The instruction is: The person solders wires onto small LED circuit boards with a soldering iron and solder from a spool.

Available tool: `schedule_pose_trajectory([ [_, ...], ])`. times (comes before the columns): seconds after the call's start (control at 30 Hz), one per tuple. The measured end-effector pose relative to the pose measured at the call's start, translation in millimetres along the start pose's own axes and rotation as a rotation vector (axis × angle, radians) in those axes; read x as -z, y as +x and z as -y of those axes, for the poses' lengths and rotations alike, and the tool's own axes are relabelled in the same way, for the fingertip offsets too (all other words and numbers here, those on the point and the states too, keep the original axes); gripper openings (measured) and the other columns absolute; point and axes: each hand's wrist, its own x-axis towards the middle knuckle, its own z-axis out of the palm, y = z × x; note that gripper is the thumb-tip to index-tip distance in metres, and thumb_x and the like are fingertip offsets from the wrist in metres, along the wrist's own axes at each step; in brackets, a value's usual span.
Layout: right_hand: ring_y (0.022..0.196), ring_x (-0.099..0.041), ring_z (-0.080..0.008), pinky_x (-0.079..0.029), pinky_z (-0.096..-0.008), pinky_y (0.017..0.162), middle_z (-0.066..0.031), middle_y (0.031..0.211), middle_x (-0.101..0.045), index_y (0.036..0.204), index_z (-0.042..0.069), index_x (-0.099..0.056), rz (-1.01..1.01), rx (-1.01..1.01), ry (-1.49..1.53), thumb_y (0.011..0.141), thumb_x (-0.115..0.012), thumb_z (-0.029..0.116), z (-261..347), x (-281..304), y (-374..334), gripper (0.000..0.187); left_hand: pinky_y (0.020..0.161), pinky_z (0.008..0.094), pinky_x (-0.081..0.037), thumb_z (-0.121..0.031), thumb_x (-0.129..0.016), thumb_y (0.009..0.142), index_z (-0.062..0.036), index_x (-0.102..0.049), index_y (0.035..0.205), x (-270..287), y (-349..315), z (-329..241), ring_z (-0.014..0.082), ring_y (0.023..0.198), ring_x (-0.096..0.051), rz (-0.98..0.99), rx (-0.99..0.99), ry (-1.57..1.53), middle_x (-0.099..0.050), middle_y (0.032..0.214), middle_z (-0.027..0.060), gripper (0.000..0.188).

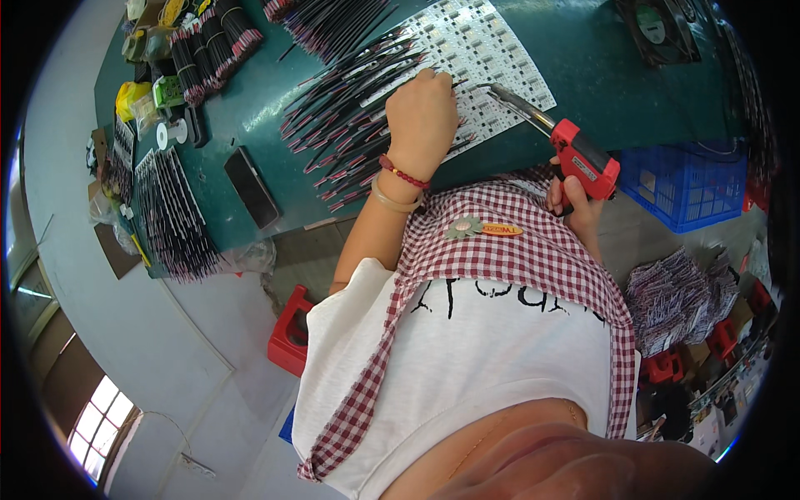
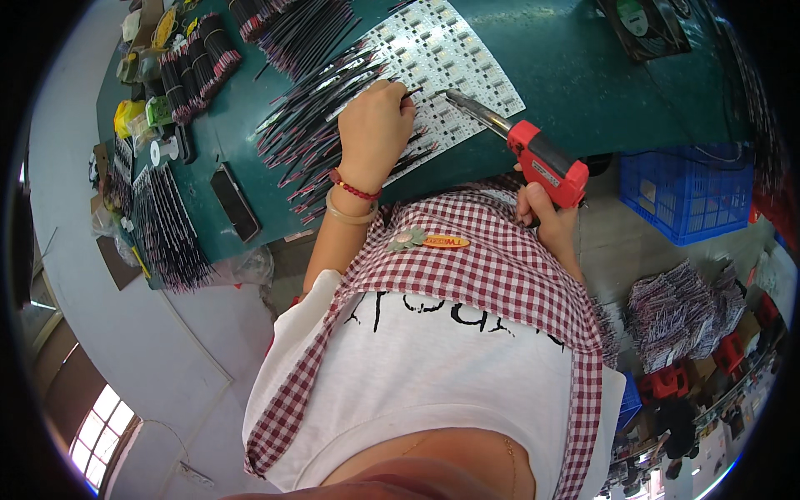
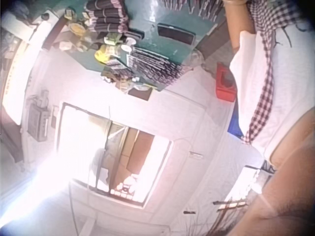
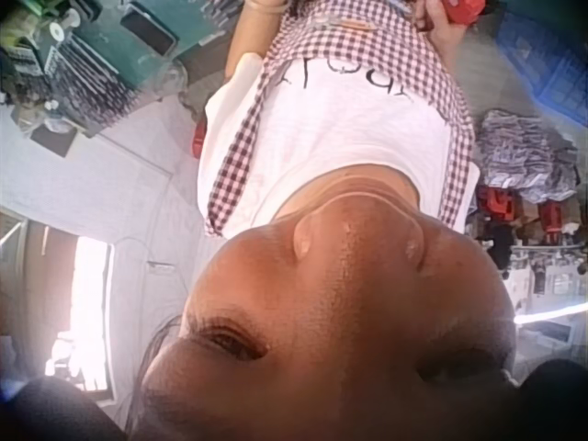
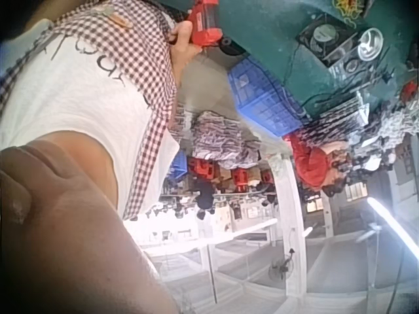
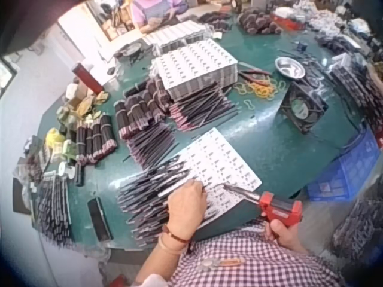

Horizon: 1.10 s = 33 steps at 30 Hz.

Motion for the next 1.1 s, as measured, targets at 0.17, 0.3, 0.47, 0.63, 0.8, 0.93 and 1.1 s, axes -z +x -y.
schedule_pose_trajectory([
  [0.17, 0.052, -0.046, -0.0091, -0.037, -0.0228, 0.050, -0.0038, 0.062, -0.052, 0.115, -0.004, -0.054, 0.006, 0.017, 0.011, 0.092, -0.053, 0.017, 4, 2, -3, 0.031, 0.059, 0.0404, -0.048, -0.015, -0.062, 0.080, -0.0029, -0.063, 0.075, 1, 0, 7, 0.0317, 0.068, -0.061, 0.019, -0.039, -0.006, -0.061, 0.076, 0.0133, 0.013],
  [0.3, 0.052, -0.046, -0.0097, -0.038, -0.0234, 0.051, -0.0046, 0.063, -0.051, 0.116, -0.005, -0.053, 0.017, 0.019, 0.076, 0.092, -0.053, 0.017, 2, 6, -7, 0.032, 0.060, 0.0394, -0.046, -0.012, -0.062, 0.083, -0.0017, -0.064, 0.081, 6, -5, 16, 0.0301, 0.068, -0.059, -0.026, -0.102, -0.235, -0.059, 0.075, 0.0143, 0.011],
  [0.47, 0.053, -0.046, -0.0100, -0.038, -0.0234, 0.051, -0.0047, 0.063, -0.051, 0.116, -0.004, -0.053, -0.004, 0.021, 0.124, 0.092, -0.053, 0.017, 1, 12, -10, 0.032, 0.060, 0.0379, -0.046, -0.006, -0.065, 0.080, -0.0015, -0.064, 0.085, 19, -13, -3, 0.0289, 0.065, -0.057, -0.139, -0.091, -0.368, -0.058, 0.074, 0.0138, 0.006],
  [0.63, 0.054, -0.046, -0.0092, -0.037, -0.0227, 0.051, -0.0038, 0.065, -0.052, 0.115, -0.003, -0.052, 0.051, -0.064, -0.042, 0.092, -0.054, 0.020, 6, 12, -10, 0.032, 0.057, 0.0383, -0.045, -0.008, -0.065, 0.078, -0.0012, -0.061, 0.077, 3, -23, -3, 0.0304, 0.062, -0.059, 0.010, 0.000, -0.288, -0.062, 0.074, 0.0139, 0.008],
  [0.8, 0.056, -0.047, -0.0070, -0.037, -0.0219, 0.053, -0.0012, 0.065, -0.053, 0.108, -0.001, -0.056, 0.030, -0.119, -0.076, 0.092, -0.055, 0.016, 3, 7, -11, 0.023, 0.058, 0.0399, -0.046, -0.010, -0.065, 0.078, -0.0015, -0.061, 0.073, -2, -21, -4, 0.0319, 0.063, -0.060, 0.018, 0.022, -0.233, -0.062, 0.073, 0.0142, 0.011],
  [0.93, 0.057, -0.048, -0.0067, -0.038, -0.0221, 0.054, -0.0001, 0.066, -0.054, 0.095, 0.002, -0.059, 0.043, -0.122, -0.148, 0.092, -0.056, 0.018, -5, 14, -9, 0.017, 0.058, 0.0403, -0.046, -0.010, -0.064, 0.077, -0.0014, -0.061, 0.072, -3, -19, -3, 0.0325, 0.064, -0.060, 0.031, 0.013, -0.210, -0.062, 0.072, 0.0147, 0.011],
  [1.1, 0.059, -0.050, -0.0062, -0.039, -0.0227, 0.055, 0.0008, 0.067, -0.057, 0.085, 0.005, -0.061, 0.073, -0.134, -0.240, 0.090, -0.060, 0.023, 0, 11, -11, 0.019, 0.058, 0.0407, -0.047, -0.009, -0.063, 0.076, -0.0006, -0.061, 0.071, -5, -19, -3, 0.0331, 0.063, -0.060, 0.039, 0.013, -0.178, -0.062, 0.071, 0.0156, 0.010],
])
